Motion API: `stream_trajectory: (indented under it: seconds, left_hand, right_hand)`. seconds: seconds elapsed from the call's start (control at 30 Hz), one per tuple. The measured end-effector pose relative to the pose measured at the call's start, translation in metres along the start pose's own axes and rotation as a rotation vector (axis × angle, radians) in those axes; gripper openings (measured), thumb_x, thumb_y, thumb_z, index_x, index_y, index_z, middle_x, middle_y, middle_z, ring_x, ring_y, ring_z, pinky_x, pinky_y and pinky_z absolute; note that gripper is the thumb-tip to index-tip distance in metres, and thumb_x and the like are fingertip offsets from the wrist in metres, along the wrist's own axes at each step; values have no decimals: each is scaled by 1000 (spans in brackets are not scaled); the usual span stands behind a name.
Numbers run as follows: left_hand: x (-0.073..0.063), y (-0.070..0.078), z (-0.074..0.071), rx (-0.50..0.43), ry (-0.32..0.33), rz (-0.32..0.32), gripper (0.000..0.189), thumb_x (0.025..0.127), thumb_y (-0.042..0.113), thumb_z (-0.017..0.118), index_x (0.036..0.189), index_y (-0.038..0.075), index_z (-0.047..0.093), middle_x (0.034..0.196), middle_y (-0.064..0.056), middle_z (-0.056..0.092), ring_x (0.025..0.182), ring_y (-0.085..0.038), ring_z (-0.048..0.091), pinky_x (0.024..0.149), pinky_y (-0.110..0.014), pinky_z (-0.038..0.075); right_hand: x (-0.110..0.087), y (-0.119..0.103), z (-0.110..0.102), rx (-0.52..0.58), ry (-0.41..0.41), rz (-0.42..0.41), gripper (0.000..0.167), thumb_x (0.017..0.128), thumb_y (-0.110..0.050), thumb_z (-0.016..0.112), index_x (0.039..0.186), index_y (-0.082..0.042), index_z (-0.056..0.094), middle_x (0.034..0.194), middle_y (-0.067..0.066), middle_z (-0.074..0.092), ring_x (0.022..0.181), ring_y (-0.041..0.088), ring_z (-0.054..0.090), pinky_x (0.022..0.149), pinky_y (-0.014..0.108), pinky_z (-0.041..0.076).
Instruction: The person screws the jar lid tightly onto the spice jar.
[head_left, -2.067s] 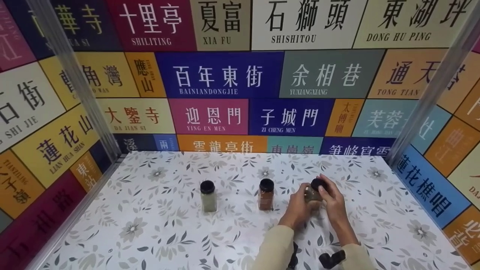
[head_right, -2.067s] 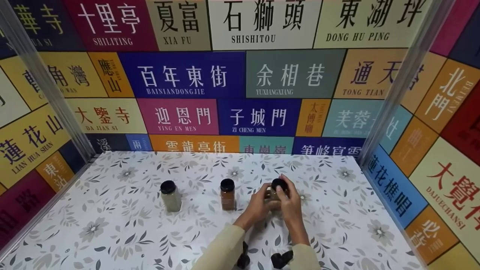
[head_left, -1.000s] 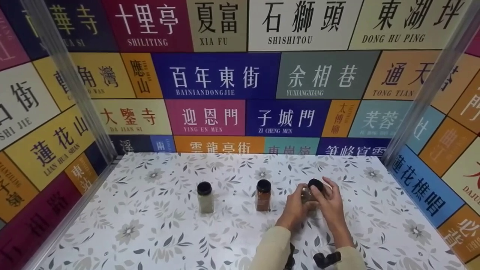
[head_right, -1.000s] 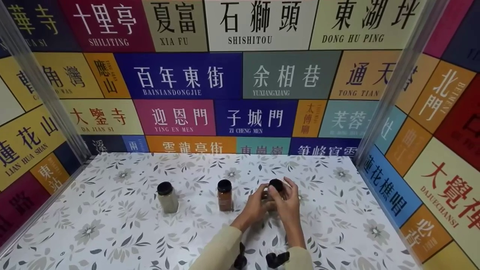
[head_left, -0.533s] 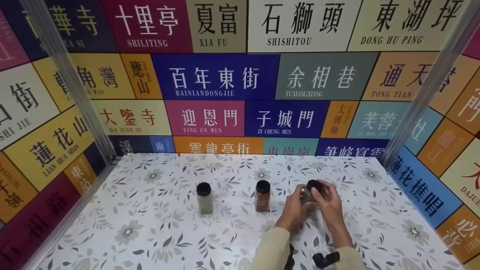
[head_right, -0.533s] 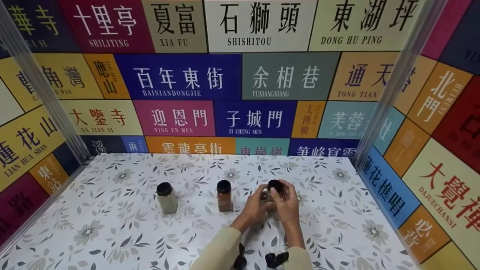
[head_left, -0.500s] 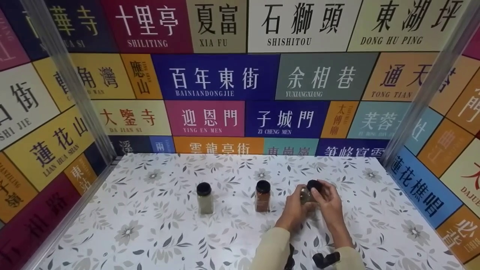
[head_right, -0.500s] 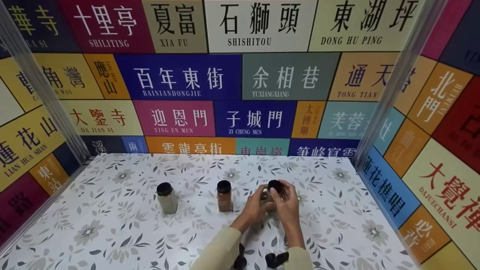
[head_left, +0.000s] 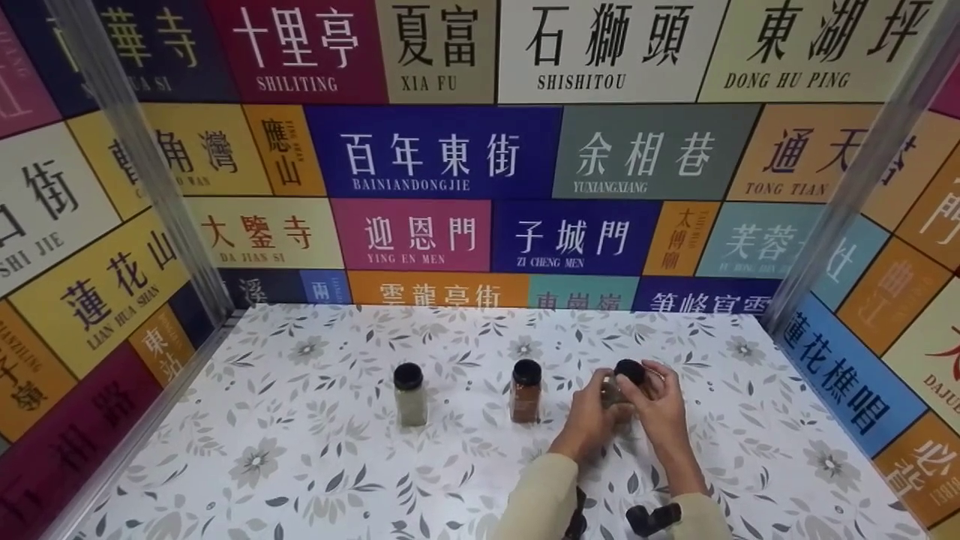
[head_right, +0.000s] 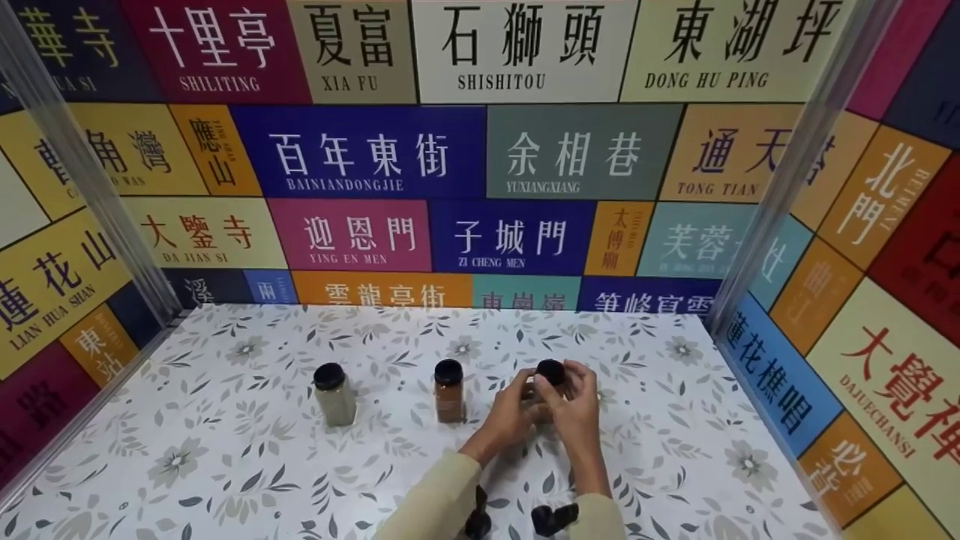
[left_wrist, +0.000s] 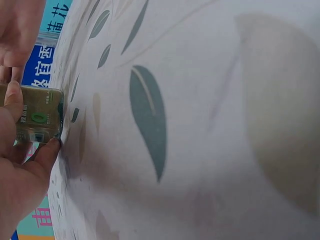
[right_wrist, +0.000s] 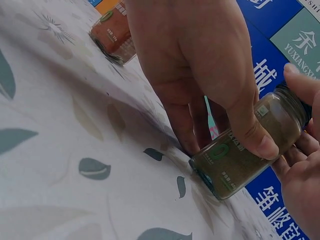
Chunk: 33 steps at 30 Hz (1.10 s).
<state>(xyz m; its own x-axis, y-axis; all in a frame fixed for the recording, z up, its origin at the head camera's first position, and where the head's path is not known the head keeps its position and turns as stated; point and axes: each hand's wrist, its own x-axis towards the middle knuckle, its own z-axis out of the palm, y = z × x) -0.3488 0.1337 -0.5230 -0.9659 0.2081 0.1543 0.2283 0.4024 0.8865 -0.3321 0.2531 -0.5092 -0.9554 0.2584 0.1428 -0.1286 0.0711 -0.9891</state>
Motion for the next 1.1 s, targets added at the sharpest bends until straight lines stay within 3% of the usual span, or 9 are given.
stream_trajectory:
  seconds: [0.13,0.3,0.37,0.47,0.6,0.87,1.1]
  left_hand:
    - [-1,-1,-1,-19,-13,12,48,88,24,75,132,27,54,122,-3,71,114,-13,65,99,-28,52]
    - [-1,-4,-3,-1,-23,56,48,88,26,75,131,23,54,119,-5,72,108,-14,67,94,-26,53]
    - [-1,-4,-3,6,-22,75,50,87,28,75,132,22,54,116,-6,72,105,-14,68,92,-26,54]
    - [-1,-3,-4,2,-22,75,50,87,28,75,132,22,54,116,-6,71,104,-14,68,91,-26,54]
    - [0,-2,-3,3,-26,34,50,88,26,76,133,24,54,119,-4,71,108,-12,67,94,-25,53]
    - [1,1,-2,4,-27,-2,48,88,23,76,131,26,55,121,-3,71,112,-12,66,97,-27,53]
    - [0,0,-2,-13,-27,-16,51,87,23,76,133,28,54,123,-4,70,114,-15,66,101,-30,52]
  right_hand:
    - [-3,-2,-3,-2,-27,-7,50,103,-21,55,149,-8,40,147,11,52,112,-13,54,96,7,44]
    - [-4,-2,-6,7,-62,-78,44,106,-16,47,147,-1,46,132,-13,57,118,-15,51,102,6,37]
    - [-4,-1,-6,19,-72,-112,43,105,-13,46,146,2,46,133,-11,57,119,-15,51,103,6,38]
    - [-3,0,-6,36,-67,-139,43,104,-9,46,145,5,46,140,5,58,119,-14,53,102,6,40]
    - [-3,0,-5,32,-51,-107,43,103,-7,49,145,4,45,148,24,49,116,-14,53,100,5,41]
    - [-2,2,-5,13,-15,-64,45,101,-6,55,144,1,45,149,23,48,112,-14,53,98,5,44]
    - [-2,-1,-6,-8,-72,-58,47,103,-10,52,148,2,40,154,24,42,114,-16,49,100,3,40]
